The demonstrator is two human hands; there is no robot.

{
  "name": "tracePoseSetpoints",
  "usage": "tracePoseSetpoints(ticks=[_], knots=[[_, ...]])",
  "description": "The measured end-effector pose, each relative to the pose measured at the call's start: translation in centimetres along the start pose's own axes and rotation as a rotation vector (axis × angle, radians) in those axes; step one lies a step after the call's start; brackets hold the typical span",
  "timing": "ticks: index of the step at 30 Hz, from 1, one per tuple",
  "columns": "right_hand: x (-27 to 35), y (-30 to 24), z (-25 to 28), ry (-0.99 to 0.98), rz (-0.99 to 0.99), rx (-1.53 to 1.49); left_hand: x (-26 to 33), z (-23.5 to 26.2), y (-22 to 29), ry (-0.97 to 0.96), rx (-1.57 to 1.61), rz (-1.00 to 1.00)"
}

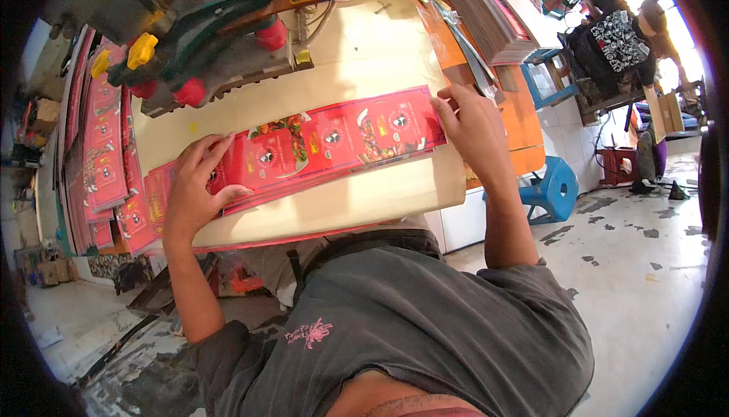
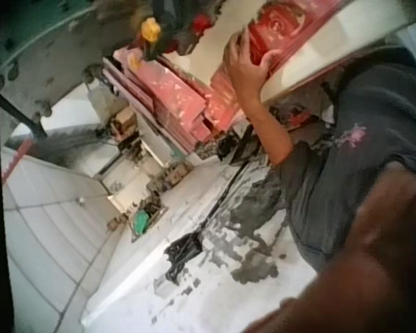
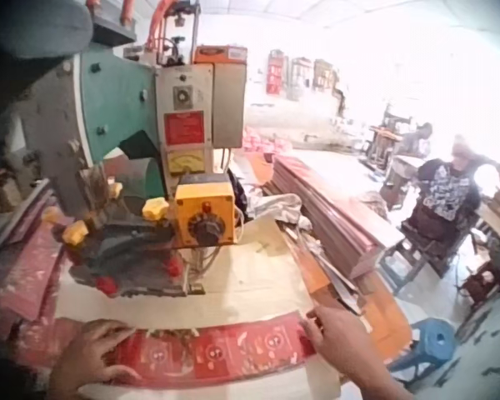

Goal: The person folds a printed cardboard sleeve by hand and aligns it under a manual press, then places it into a stack of similar items.

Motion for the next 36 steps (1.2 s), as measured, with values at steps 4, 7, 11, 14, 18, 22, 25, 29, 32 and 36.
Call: tracePoseSetpoints(ticks=[4,7,11,14,18,22,25,29,32,36], knots=[[0.8,-0.5,-1.3,-0.076,0.013,0.054,0.8,-0.1,-0.5,0.003,0.073,0.048],[1.2,-1.2,-1.4,-0.100,-0.007,0.057,2.3,-0.2,-2.1,0.059,0.080,0.165],[1.4,-1.2,-1.5,-0.102,-0.039,0.036,5.3,0.9,-7.1,0.222,0.105,0.564],[1.5,-1.7,-1.1,-0.127,-0.060,-0.023,11.6,0.4,-13.3,0.239,-0.315,0.843],[1.2,-1.7,-0.6,-0.164,-0.120,-0.141,13.1,0.8,-12.7,0.131,-0.516,1.019],[1.1,-0.6,-0.5,-0.139,-0.178,-0.241,12.0,1.2,-11.6,0.130,-0.346,1.034],[0.9,0.3,-0.6,-0.153,-0.198,-0.289,11.7,0.5,-11.6,0.232,-0.193,0.936],[0.9,0.9,-0.9,-0.195,-0.261,-0.392,11.2,-0.4,-11.4,0.134,-0.286,0.963],[0.9,1.4,-1.4,-0.237,-0.318,-0.527,10.9,-0.2,-10.9,0.096,-0.258,0.974],[0.6,0.8,-1.0,-0.383,-0.370,-0.573,11.3,-0.1,-10.9,0.152,-0.221,0.938]])
Point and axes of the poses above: each hand's wrist, its own x-axis away from the middle knuckle, its own z-axis out of the back of the hand, y = z × x, the point moved 3 cm from there along -x, towards the middle knuckle, and after that the axes turned 10 degrees about -x, right-handed, at the moved point
